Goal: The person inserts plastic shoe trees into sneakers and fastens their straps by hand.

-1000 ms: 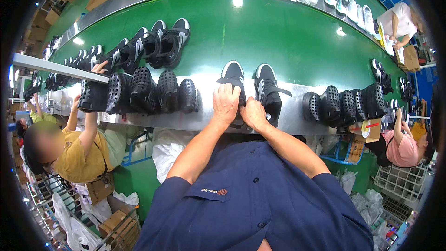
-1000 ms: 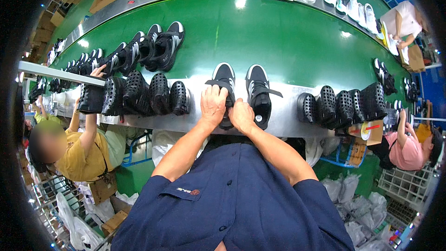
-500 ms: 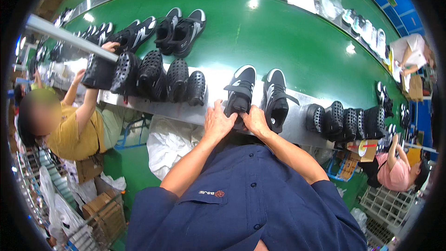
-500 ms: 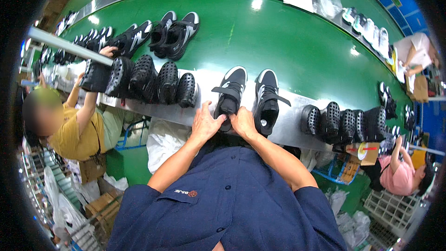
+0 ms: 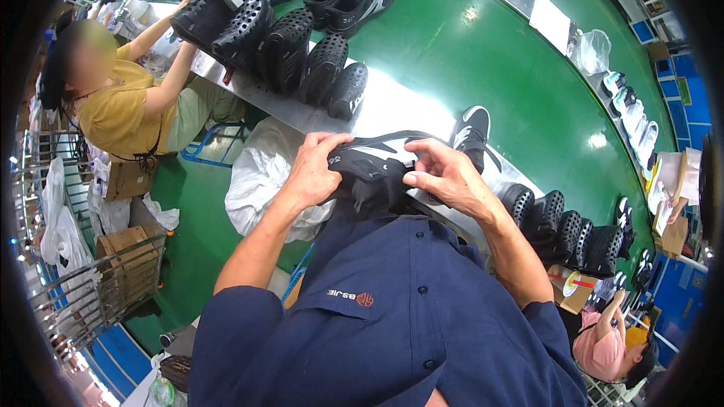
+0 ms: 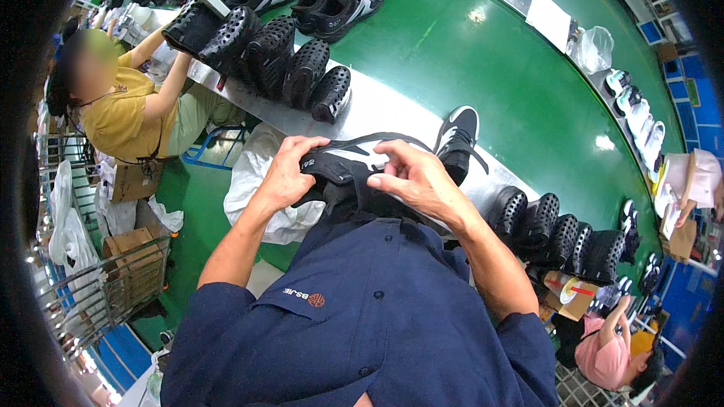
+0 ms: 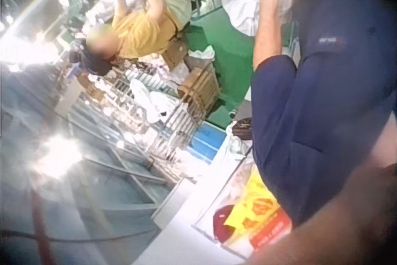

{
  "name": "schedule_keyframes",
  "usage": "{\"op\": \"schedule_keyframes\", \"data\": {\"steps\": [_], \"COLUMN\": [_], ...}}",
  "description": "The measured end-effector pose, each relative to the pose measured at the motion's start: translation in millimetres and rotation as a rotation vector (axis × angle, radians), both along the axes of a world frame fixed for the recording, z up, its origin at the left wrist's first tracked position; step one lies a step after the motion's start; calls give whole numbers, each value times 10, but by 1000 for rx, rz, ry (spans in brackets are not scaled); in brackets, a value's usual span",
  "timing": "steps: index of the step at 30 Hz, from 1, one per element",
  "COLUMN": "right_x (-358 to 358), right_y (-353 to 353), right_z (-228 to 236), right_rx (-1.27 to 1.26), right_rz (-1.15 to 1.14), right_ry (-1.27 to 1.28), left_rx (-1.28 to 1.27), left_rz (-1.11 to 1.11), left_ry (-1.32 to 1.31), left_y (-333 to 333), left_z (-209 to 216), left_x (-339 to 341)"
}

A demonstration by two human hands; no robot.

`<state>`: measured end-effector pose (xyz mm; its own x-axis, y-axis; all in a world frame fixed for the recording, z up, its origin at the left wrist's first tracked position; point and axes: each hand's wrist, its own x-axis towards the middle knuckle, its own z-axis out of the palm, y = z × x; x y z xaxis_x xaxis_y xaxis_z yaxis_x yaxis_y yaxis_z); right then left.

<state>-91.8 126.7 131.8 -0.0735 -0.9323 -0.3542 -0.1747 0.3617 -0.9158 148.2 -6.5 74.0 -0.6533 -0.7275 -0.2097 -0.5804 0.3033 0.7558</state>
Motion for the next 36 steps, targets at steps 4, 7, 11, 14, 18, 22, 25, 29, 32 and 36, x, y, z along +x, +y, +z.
{"op": "schedule_keyframes", "data": {"steps": [4, 7, 11, 14, 18, 22, 25, 29, 32, 36], "right_x": [-1, 12, 42, 50, 72, 62, 49, 57, 52, 53], "right_y": [36, 83, 97, 93, 42, -13, -55, -115, -143, -134], "right_z": [-66, 56, 155, 221, 284, 276, 225, 198, 160, 176], "right_rx": [-29, -21, -46, -73, -88, -112, -132, -65, -105, -113], "right_rz": [21, 35, 35, 58, 64, 81, 93, 87, 86, 103], "right_ry": [-44, -30, -13, 52, 94, 143, 151, 127, 96, 128], "left_rx": [-30, -63, -115, -172, -194, -137, -122, -135, -123, -99], "left_rz": [-149, -218, -362, -405, -450, -488, -516, -555, -559, -546], "left_ry": [41, 6, 60, 69, 82, 69, 58, 43, 33, 14], "left_y": [-23, -71, -185, -203, -248, -241, -257, -287, -316, -336], "left_z": [246, 361, 436, 507, 480, 543, 580, 594, 562, 521], "left_x": [-141, -176, -219, -253, -288, -337, -353, -368, -379, -367]}}
